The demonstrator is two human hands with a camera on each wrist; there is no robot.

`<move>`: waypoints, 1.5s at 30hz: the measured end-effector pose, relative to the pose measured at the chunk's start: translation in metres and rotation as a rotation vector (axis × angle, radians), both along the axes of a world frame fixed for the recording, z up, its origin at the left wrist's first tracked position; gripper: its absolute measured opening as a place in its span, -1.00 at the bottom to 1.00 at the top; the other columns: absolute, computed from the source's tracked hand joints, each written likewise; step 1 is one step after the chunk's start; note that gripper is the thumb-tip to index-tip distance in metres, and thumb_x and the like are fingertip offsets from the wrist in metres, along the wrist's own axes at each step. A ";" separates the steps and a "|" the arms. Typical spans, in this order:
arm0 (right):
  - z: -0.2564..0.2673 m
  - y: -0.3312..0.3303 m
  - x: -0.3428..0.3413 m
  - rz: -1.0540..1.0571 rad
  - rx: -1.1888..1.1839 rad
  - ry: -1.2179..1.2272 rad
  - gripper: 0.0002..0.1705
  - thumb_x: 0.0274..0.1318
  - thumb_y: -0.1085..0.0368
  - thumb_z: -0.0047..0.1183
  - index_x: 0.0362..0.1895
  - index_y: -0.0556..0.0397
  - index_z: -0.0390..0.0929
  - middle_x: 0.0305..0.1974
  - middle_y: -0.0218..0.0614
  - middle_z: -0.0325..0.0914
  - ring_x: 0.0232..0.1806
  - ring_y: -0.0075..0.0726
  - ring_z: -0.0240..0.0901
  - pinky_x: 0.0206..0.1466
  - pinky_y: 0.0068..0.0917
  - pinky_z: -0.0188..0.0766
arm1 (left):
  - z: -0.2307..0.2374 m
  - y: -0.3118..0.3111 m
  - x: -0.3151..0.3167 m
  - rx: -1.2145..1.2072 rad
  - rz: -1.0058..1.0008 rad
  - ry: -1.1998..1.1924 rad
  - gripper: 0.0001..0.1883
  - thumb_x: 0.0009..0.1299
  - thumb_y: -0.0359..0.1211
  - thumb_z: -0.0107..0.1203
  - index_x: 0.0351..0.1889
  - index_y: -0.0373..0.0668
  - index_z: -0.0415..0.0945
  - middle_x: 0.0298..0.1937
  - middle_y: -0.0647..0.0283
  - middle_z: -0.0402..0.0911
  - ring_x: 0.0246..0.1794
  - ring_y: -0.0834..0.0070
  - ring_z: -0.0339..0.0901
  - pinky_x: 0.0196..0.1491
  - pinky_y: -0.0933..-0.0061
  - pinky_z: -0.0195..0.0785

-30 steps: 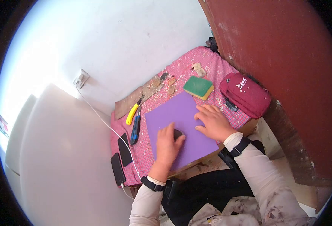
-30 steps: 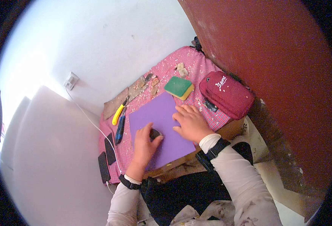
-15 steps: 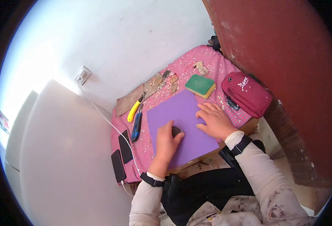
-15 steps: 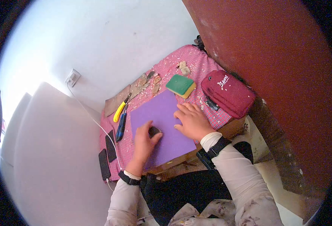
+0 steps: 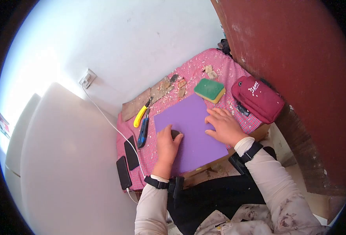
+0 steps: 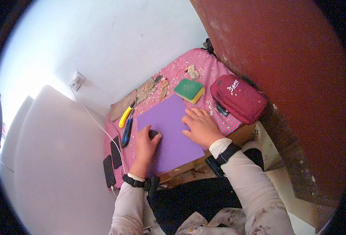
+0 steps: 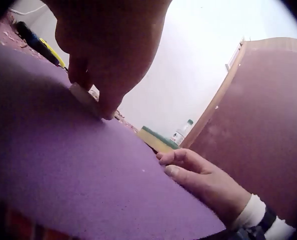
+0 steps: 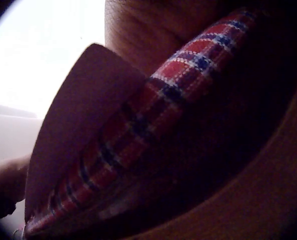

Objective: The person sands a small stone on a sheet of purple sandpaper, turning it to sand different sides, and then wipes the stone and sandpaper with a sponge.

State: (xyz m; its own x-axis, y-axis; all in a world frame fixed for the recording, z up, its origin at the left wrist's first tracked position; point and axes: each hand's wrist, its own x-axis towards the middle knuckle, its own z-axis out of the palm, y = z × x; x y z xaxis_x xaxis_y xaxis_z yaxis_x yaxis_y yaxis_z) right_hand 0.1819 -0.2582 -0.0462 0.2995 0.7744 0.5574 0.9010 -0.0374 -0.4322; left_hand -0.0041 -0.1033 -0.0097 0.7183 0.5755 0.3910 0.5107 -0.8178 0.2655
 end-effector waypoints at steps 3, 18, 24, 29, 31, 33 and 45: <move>-0.001 0.000 0.000 0.002 -0.006 0.013 -0.60 -0.05 0.07 0.23 -0.14 -0.03 0.51 0.20 -0.10 0.41 0.31 -0.03 0.20 0.39 -0.13 0.03 | 0.005 -0.002 0.001 -0.005 0.082 0.041 -0.39 0.10 -0.30 0.37 0.11 -0.30 0.44 -0.04 -0.07 0.56 -0.01 -0.03 0.46 0.11 0.10 0.32; -0.002 0.000 0.001 0.003 0.021 0.008 -0.60 -0.06 0.07 0.24 -0.15 -0.04 0.52 0.18 -0.10 0.42 0.31 -0.03 0.20 0.38 -0.12 0.04 | 0.011 -0.030 0.006 -0.027 -0.138 0.021 -0.37 0.09 -0.32 0.37 0.13 -0.30 0.42 -0.06 -0.07 0.56 0.00 -0.04 0.45 0.10 0.09 0.31; -0.001 0.000 0.000 0.009 0.001 0.011 -0.59 -0.06 0.07 0.25 -0.14 -0.04 0.52 0.19 -0.11 0.41 0.32 -0.03 0.18 0.38 -0.12 0.04 | -0.011 0.009 0.001 0.013 -0.021 -0.002 -0.39 0.09 -0.31 0.37 0.12 -0.27 0.44 -0.11 -0.06 0.58 -0.06 -0.03 0.48 0.05 0.10 0.35; -0.001 0.000 0.000 -0.006 0.011 0.013 -0.60 -0.05 0.07 0.24 -0.15 -0.03 0.52 0.17 -0.12 0.42 0.31 -0.03 0.20 0.38 -0.12 0.05 | 0.008 -0.009 0.004 0.056 -0.053 0.035 -0.37 0.08 -0.29 0.38 0.14 -0.23 0.44 -0.13 -0.07 0.60 -0.06 -0.02 0.51 0.03 0.13 0.38; 0.000 -0.001 0.000 0.008 0.012 0.006 -0.60 -0.05 0.07 0.24 -0.15 -0.03 0.51 0.16 -0.12 0.42 0.30 -0.04 0.20 0.38 -0.12 0.05 | 0.009 -0.030 0.009 0.051 -0.118 0.033 -0.37 0.08 -0.29 0.39 0.13 -0.23 0.44 -0.13 -0.06 0.60 -0.07 -0.02 0.51 0.03 0.13 0.38; -0.002 0.000 0.000 0.014 0.016 -0.003 -0.60 -0.05 0.07 0.24 -0.15 -0.03 0.51 0.16 -0.12 0.42 0.30 -0.04 0.21 0.38 -0.12 0.05 | 0.004 -0.031 0.008 0.044 -0.177 0.018 -0.38 0.07 -0.29 0.39 0.12 -0.23 0.45 -0.13 -0.05 0.60 -0.07 -0.01 0.51 0.04 0.13 0.37; -0.001 0.000 -0.001 0.009 0.000 0.004 -0.59 -0.04 0.06 0.24 -0.13 -0.04 0.52 0.18 -0.11 0.42 0.31 -0.03 0.20 0.38 -0.12 0.04 | 0.005 -0.035 0.007 0.035 -0.201 -0.009 -0.42 0.08 -0.32 0.38 0.08 -0.25 0.48 -0.10 -0.03 0.59 -0.06 0.01 0.51 0.06 0.13 0.36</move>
